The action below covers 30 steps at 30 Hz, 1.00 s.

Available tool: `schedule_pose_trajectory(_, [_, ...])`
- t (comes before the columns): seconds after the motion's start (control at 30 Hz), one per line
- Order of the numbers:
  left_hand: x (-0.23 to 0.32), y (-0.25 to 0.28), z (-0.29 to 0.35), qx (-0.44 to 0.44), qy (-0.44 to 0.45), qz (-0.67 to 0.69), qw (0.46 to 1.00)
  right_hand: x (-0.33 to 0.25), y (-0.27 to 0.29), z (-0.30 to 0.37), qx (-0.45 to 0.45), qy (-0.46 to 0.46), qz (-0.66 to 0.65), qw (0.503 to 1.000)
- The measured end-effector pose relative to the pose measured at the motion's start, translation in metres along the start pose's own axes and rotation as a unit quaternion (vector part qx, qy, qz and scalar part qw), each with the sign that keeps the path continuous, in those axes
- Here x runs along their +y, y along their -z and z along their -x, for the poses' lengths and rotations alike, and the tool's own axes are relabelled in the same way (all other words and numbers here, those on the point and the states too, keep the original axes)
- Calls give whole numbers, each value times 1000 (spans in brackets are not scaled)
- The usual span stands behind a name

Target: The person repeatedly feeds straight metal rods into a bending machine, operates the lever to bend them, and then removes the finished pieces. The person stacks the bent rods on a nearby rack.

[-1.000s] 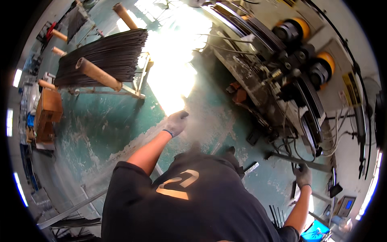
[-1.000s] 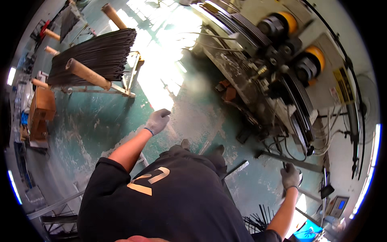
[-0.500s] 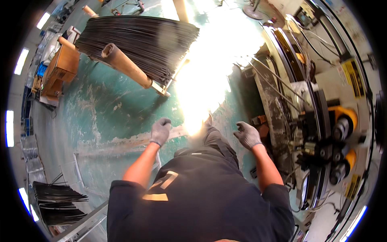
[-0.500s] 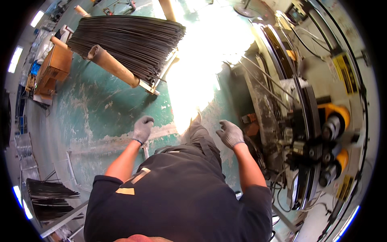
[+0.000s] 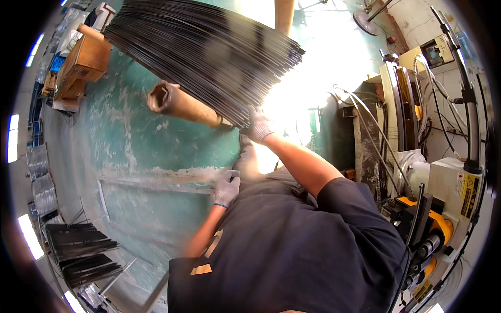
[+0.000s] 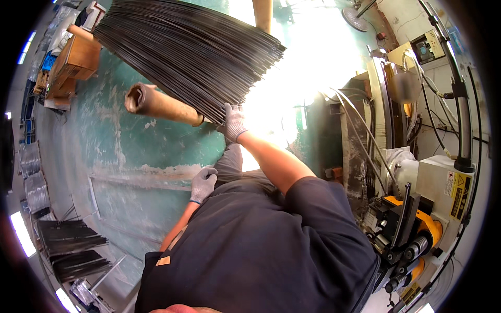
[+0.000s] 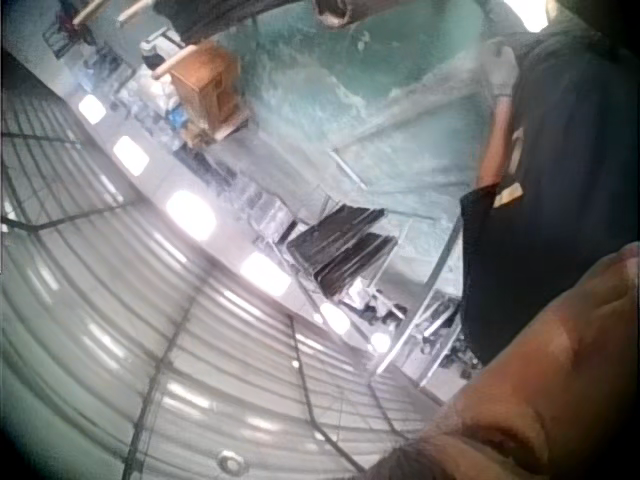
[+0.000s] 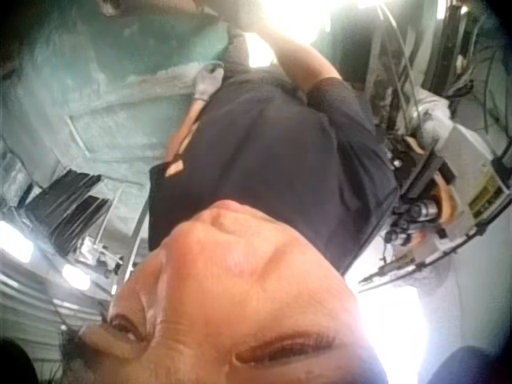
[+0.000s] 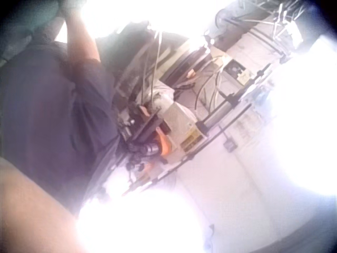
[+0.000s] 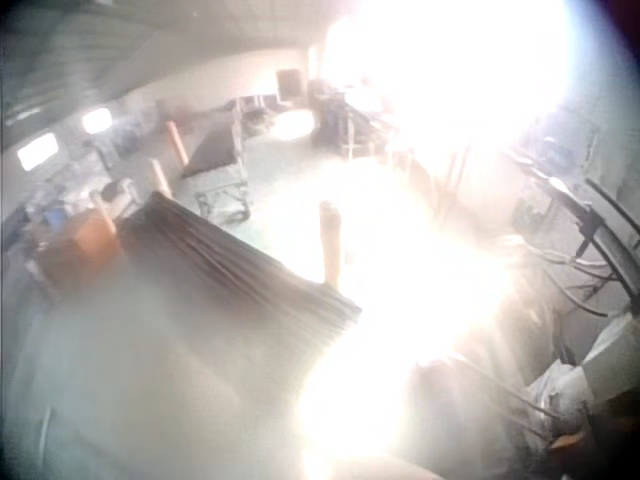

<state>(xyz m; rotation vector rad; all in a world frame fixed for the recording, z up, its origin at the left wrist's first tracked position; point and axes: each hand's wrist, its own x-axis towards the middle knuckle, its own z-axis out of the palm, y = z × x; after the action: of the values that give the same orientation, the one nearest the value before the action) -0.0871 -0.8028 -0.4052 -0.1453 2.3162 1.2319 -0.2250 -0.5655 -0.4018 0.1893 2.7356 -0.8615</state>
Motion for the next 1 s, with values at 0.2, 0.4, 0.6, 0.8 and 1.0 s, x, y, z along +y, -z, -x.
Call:
schedule_pose_trajectory(0.2, [10,54,-97,-3,-24,0,1000,-14,-49,-113,103,-42,76,991])
schedule_pose_trajectory(0.4, [29,123,-164,22,2,-15,1000,-42,-88,-157,117,-103,153,976])
schedule_pose_trajectory(0.6, [13,125,-186,21,-12,-61,998,-36,-76,-167,3,-72,88,994])
schedule_pose_trajectory(0.8, [48,95,-168,-19,-33,-37,999,-43,-44,-166,10,-59,117,991])
schedule_pose_trajectory(1.0, [58,84,-172,-56,-61,-65,994,-36,-56,-172,-60,-60,93,992])
